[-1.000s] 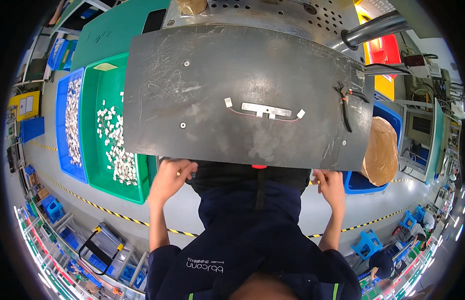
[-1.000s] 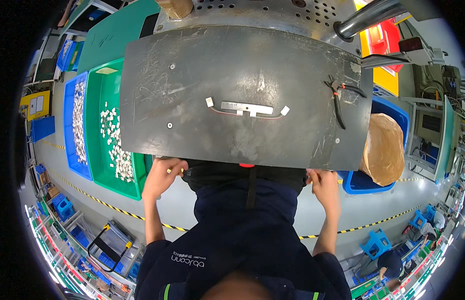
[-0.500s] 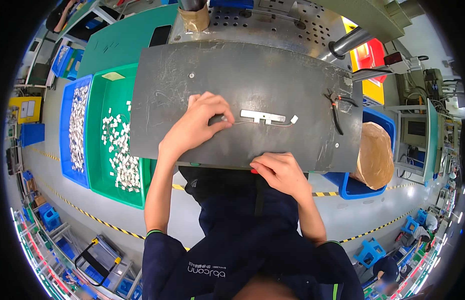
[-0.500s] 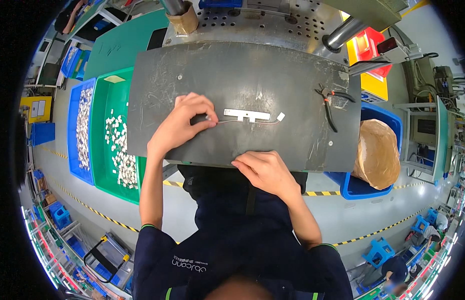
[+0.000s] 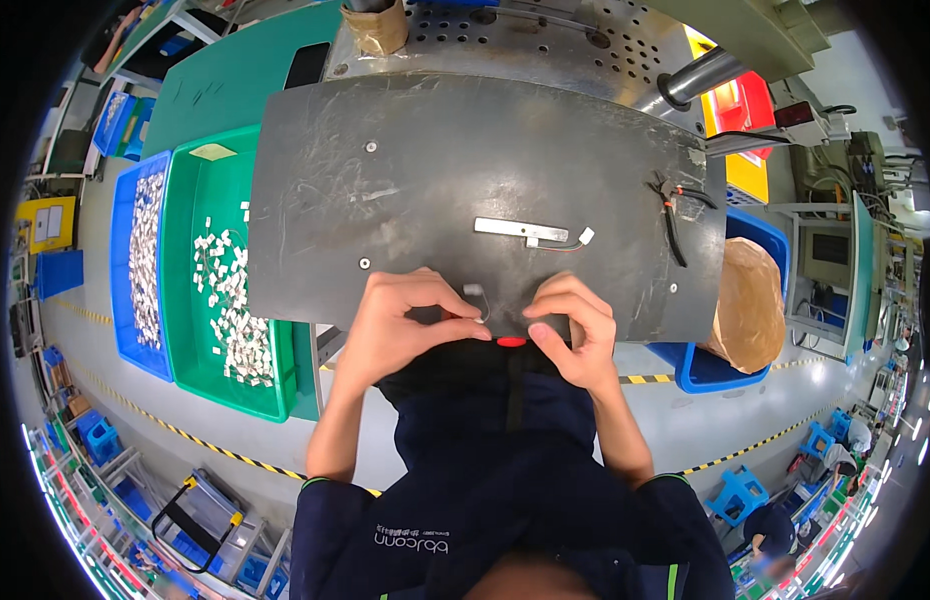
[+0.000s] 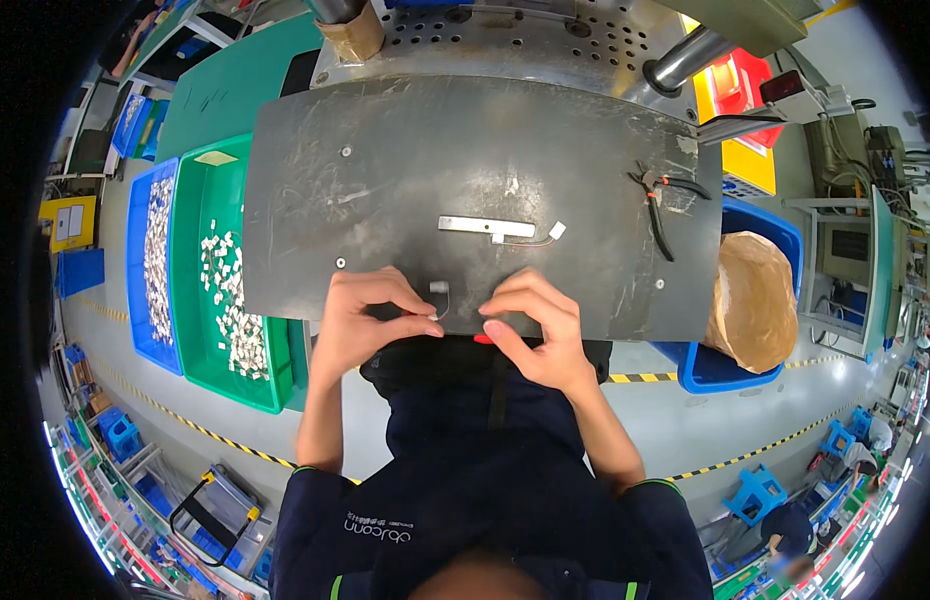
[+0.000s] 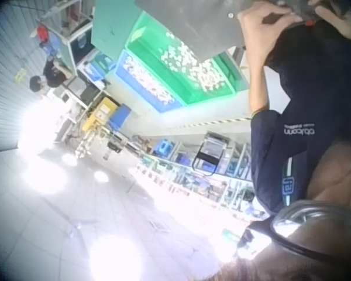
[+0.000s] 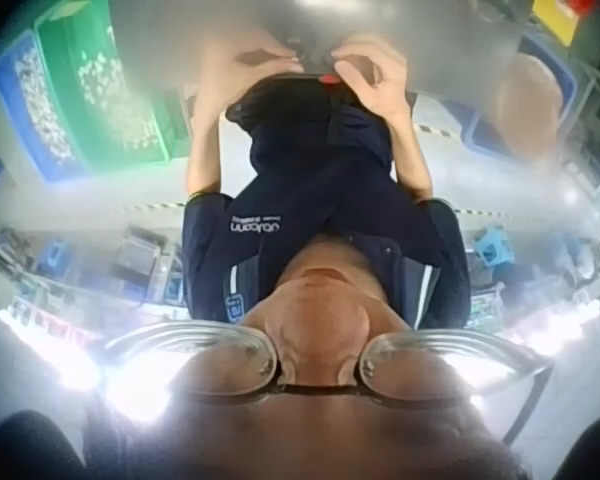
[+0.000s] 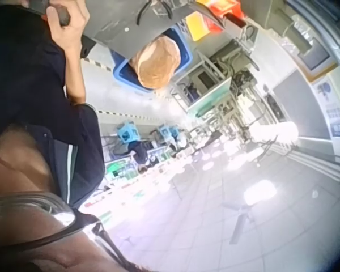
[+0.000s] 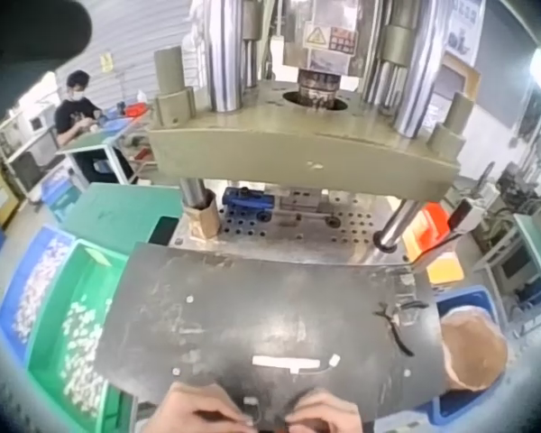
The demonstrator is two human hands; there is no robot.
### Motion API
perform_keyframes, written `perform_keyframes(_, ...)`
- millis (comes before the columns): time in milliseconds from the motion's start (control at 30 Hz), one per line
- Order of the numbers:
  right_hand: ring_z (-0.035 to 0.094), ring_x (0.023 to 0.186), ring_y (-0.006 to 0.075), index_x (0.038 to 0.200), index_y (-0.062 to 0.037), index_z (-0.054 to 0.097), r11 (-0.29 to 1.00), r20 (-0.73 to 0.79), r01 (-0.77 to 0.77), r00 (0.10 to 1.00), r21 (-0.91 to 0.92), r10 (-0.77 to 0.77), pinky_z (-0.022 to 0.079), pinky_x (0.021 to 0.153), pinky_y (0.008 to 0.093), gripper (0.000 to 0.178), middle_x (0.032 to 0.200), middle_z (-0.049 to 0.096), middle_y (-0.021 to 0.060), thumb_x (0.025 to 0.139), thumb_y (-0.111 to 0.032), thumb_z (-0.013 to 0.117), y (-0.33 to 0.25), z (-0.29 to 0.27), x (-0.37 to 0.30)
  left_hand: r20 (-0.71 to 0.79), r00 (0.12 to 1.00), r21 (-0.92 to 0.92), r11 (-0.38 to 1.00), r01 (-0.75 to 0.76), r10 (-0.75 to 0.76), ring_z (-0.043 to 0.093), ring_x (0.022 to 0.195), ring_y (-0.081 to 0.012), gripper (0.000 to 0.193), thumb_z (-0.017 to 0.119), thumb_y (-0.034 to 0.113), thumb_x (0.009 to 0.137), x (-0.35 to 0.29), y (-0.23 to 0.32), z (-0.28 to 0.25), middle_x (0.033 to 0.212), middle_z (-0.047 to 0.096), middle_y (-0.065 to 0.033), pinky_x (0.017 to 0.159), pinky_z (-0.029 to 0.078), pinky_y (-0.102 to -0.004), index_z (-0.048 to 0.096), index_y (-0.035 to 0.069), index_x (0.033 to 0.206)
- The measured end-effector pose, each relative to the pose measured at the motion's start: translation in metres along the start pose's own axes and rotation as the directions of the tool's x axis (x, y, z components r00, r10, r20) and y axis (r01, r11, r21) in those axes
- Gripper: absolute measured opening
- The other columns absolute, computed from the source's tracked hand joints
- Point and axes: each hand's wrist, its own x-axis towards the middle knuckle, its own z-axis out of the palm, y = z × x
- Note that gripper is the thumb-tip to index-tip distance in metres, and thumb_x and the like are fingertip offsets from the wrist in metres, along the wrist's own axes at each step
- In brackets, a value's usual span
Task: The person assembles small electronic components by hand, connecting wires to a metal housing unit.
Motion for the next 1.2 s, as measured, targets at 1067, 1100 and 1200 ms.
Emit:
perform_keyframes(1067,0.079,0.084,0.0256,0.108,0.0032,0.057,0.764,-0.229,-0.499,0.754,0.408,0.616,0.065,0.075,0.0329,0.017,0.092,0.078,0.0216,0.097,0.008,0.069,0.0,0.016,0.037,-0.343,0.904,0.319,0.937,-0.143,0.255,0.071,0.084,-0.026,0.016,0.087,0.006,0.08,0.044,-0.033,0.046,0.087,0.076,-0.0071,0.103,0.053,-0.0454,0.079,0.004,0.094)
perform_keyframes(1100,0.079,0.083,0.0255,0.106,0.0025,0.055,0.764,-0.231,-0.494,0.755,0.416,0.614,0.065,0.074,0.033,0.017,0.091,0.078,0.0215,0.097,0.009,0.069,0.0,0.017,0.039,-0.355,0.897,0.314,0.938,-0.149,0.262,0.068,0.08,-0.027,0.015,0.087,0.006,0.08,0.045,-0.034,0.045,0.084,0.074,-0.0064,0.102,0.052,-0.0445,0.078,0.005,0.092)
perform_keyframes(1200,0.079,0.082,0.0253,0.104,0.0025,0.054,0.759,-0.23,-0.494,0.752,0.423,0.618,0.065,0.073,0.0333,0.017,0.09,0.078,0.0212,0.097,0.009,0.069,0.003,0.016,0.04,-0.357,0.904,0.286,0.949,-0.136,0.237,0.067,0.079,-0.0273,0.016,0.088,0.006,0.079,0.044,-0.035,0.044,0.083,0.074,-0.0066,0.103,0.052,-0.0448,0.078,0.004,0.092)
